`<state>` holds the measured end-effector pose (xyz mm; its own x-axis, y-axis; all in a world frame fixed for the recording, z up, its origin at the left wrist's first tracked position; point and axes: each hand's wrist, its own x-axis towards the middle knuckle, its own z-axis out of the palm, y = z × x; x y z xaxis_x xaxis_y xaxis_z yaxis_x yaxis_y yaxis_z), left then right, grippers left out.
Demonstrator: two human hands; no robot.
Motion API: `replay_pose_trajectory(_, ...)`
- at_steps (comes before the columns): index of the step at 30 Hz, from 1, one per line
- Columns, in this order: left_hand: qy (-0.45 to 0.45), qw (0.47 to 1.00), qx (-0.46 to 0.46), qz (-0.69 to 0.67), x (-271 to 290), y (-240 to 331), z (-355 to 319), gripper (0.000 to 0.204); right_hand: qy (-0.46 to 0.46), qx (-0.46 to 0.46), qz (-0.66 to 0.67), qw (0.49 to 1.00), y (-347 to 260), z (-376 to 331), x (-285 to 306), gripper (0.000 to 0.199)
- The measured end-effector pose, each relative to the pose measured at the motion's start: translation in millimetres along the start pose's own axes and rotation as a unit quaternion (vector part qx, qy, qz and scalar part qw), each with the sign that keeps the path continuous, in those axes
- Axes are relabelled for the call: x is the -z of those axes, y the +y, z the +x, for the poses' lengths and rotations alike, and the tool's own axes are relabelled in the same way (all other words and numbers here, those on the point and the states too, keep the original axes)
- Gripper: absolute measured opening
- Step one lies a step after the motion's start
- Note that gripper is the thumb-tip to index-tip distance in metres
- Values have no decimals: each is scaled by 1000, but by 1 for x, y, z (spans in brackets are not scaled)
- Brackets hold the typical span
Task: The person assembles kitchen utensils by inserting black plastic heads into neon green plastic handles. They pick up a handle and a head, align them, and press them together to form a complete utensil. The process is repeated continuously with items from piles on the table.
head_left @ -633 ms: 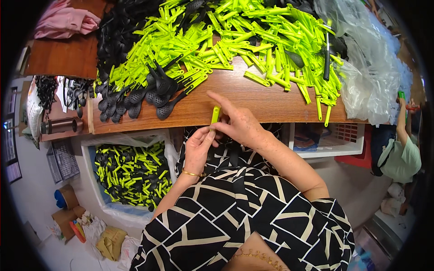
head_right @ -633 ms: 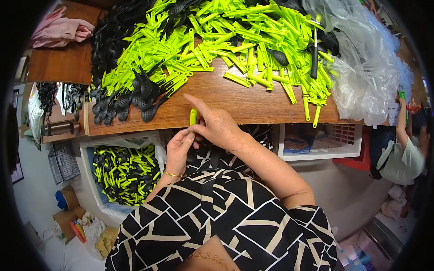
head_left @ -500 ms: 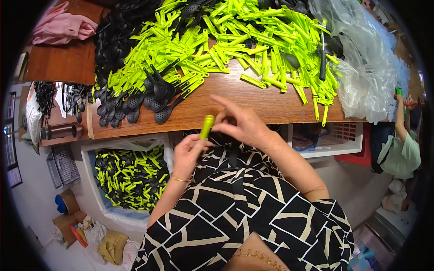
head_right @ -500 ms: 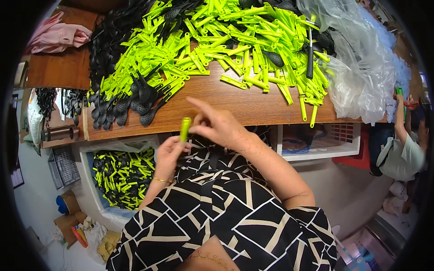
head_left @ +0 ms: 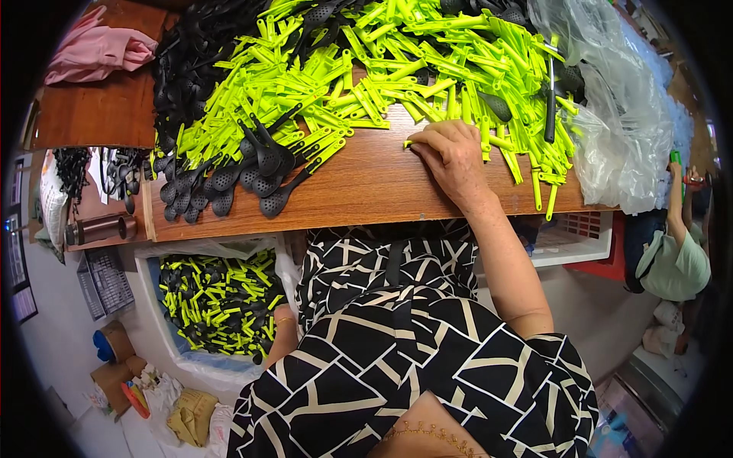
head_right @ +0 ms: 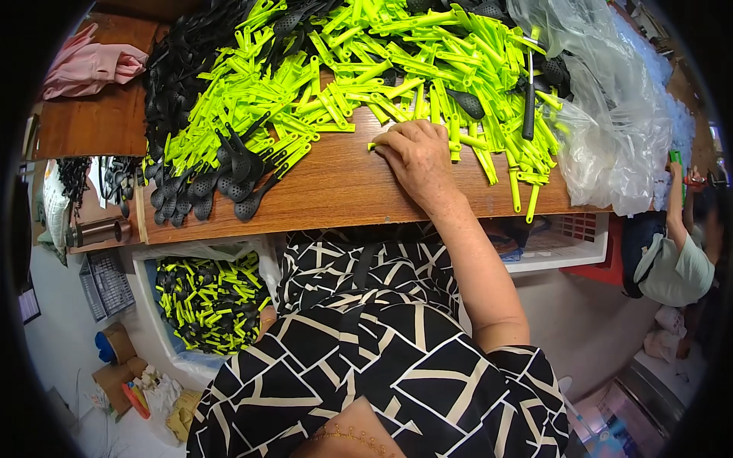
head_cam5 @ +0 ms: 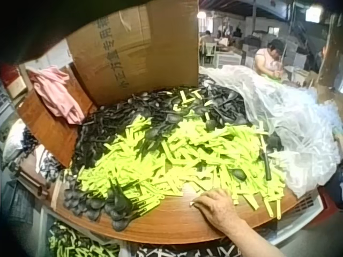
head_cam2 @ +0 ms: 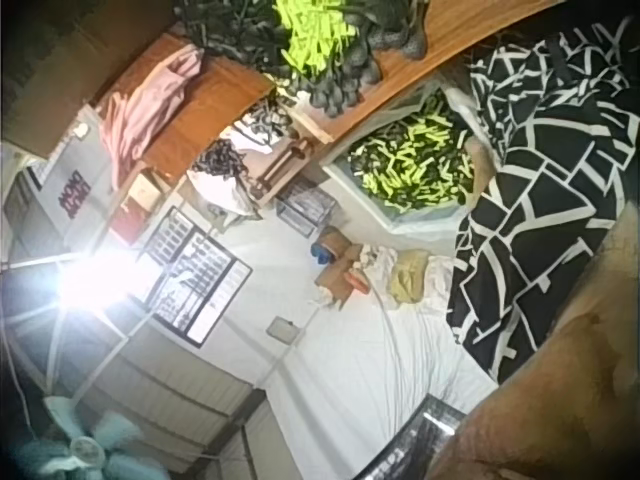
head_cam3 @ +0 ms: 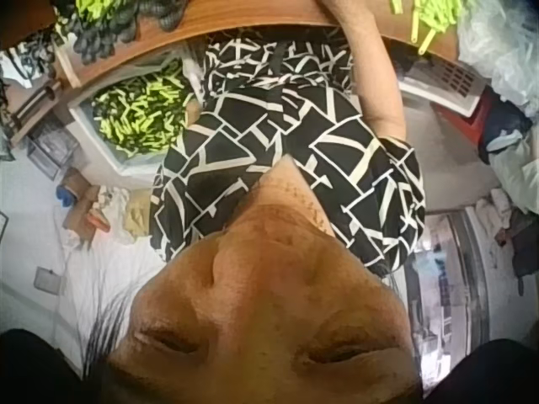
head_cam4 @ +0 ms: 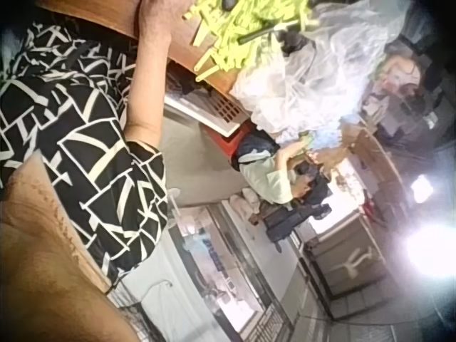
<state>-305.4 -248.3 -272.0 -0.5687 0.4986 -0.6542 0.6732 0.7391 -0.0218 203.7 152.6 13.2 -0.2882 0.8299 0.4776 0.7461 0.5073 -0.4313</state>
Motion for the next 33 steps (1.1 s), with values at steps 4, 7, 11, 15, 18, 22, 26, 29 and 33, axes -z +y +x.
replay_pose_trajectory(4, 71, 997, 27, -16, 16, 27, 11, 36, 6, 9, -5, 1000, 0, 0, 6, 14)
replay_pose_trajectory(7, 282, 952, -11, -121, 76, 61, 12, 32, -2, 15, 2, 1000, -5, 2, 9, 13)
replay_pose_trajectory(11, 464, 714, -115, -511, 208, 148, 0, 27, -14, 1, 20, 1000, 0, -1, 3, 12)
replay_pose_trajectory(15, 399, 649, -363, -537, 331, 311, -90, 19, -12, -6, 31, 999, 3, 2, 4, 12)
replay_pose_trajectory(18, 348, 705, -518, -338, 369, 418, -124, 23, -22, -6, 49, 999, 1, 3, 6, 13)
replay_pose_trajectory(22, 377, 618, -662, -191, 405, 552, -87, 32, -25, -8, 58, 998, 2, 4, 6, 13)
replay_pose_trajectory(26, 427, 666, -610, -41, 417, 647, -94, 40, -24, -10, 53, 998, 8, 1, 7, 12)
replay_pose_trajectory(29, 408, 762, -486, 128, 421, 679, -109, 36, -21, -9, 56, 998, 8, 0, 7, 13)
replay_pose_trajectory(33, 352, 797, -477, 118, 414, 671, -90, 31, -19, -13, 76, 997, 9, -1, 6, 13)
